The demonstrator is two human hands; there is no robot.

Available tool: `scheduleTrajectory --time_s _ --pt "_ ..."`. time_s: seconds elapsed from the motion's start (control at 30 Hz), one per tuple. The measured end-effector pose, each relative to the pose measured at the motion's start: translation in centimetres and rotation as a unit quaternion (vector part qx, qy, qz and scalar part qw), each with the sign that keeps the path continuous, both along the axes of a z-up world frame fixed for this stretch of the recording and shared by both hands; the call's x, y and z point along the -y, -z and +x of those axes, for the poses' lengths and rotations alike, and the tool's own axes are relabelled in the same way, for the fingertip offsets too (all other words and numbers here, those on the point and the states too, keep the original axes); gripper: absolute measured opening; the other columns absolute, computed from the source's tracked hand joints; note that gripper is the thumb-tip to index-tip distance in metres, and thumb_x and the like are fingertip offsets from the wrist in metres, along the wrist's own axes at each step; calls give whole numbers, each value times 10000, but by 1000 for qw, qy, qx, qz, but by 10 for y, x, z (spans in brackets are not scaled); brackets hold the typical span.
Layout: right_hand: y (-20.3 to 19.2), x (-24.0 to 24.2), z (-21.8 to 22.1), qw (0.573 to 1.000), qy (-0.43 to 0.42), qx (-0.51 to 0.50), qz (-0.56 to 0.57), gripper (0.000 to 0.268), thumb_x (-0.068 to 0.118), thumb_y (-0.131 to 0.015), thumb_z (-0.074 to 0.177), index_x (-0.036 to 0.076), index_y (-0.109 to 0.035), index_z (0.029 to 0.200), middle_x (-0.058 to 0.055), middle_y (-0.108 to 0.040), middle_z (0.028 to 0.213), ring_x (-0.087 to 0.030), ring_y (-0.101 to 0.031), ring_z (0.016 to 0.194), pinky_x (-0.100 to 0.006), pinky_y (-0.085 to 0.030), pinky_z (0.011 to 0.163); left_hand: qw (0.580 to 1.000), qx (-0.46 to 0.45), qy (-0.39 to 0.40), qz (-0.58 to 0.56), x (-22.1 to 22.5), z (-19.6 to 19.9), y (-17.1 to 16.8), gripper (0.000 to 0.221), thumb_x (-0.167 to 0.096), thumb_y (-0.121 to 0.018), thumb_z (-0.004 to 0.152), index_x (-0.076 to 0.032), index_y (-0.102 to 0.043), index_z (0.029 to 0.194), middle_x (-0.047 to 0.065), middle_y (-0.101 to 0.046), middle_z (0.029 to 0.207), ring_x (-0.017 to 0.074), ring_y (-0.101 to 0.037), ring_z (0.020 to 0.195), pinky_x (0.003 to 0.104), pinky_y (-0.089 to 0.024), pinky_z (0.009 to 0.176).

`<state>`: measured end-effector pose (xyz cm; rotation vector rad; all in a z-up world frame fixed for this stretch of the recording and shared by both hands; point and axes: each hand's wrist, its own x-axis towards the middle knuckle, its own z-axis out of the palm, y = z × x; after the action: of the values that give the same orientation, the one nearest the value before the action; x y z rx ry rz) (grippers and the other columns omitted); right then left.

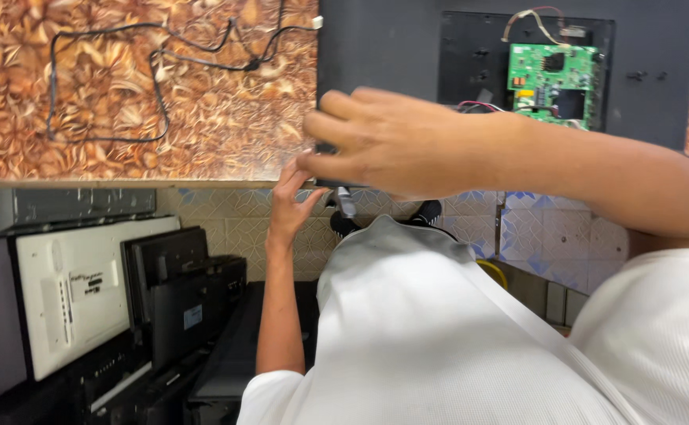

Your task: The person uses a screwdriver to remove screws from the back of a CRT television, detaches the rear cover, and then reattaches it by screwing it back in place.

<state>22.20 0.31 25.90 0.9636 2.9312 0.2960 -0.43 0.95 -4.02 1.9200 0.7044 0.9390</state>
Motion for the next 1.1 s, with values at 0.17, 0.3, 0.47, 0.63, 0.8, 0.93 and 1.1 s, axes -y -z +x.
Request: scheduleTrajectory --time_s 0.17,0.3,0.47,0.63,0.8,0.93,1.1 --pt "41 0 -9 994 82 -33 63 110 171 -656 910 123 -608 996 -51 -567 812 -211 -576 540 -375 -470 364 1000 1 -8 -7 2 5 -24 322 -51 -786 924 -13 -672 1223 132 -634 1282 306 -555 1291 444 -451 1115" --pt "28 -2 -2 997 76 6 25 123 277 -589 1008 162 -617 978 -50 -590 841 -214 -614 622 -362 -464 389 1000 -21 -19 -2 3 3 -10 356 -75 -815 898 -23 -683 1224 144 -631 1366 342 -517 1399 503 -389 1210" --pt "33 -4 -1 996 16 -34 82 149 220 -664 922 162 -595 1040 -82 -574 1025 -197 -582 805 -292 -481 543 998 -42 -44 4 2 1 -4 311 -83 -859 872 11 -702 1124 169 -664 1259 309 -605 1264 423 -487 1069" --pt "29 -2 -3 996 36 -5 80 213 279 -668 901 164 -620 1073 -37 -545 943 -191 -532 816 -307 -443 536 996 -68 -56 11 3 -3 9 311 -120 -851 885 -15 -710 1142 154 -662 1177 292 -577 1130 416 -460 977" --pt "35 -7 -5 994 -42 -71 66 186 288 -688 959 178 -616 1092 -75 -574 1090 -265 -552 1120 -306 -528 707 994 -77 -77 -9 3 -5 16 339 -79 -866 847 -2 -749 1155 148 -760 1156 266 -699 1131 399 -525 985" --pt "33 -4 -9 997 49 -18 57 318 266 -698 892 121 -574 1147 -86 -586 987 -195 -581 765 -323 -508 505 996 -69 -62 -15 4 -2 5 347 -67 -839 877 -31 -715 1199 145 -685 1239 265 -650 1133 371 -542 931" --pt "35 -9 -1 998 -42 -51 12 396 327 -731 889 181 -614 1238 -66 -562 1075 -243 -520 993 -336 -523 723 993 -84 -80 -2 7 -1 -1 277 -104 -865 864 -36 -748 1106 123 -753 1112 258 -686 1070 377 -521 929"
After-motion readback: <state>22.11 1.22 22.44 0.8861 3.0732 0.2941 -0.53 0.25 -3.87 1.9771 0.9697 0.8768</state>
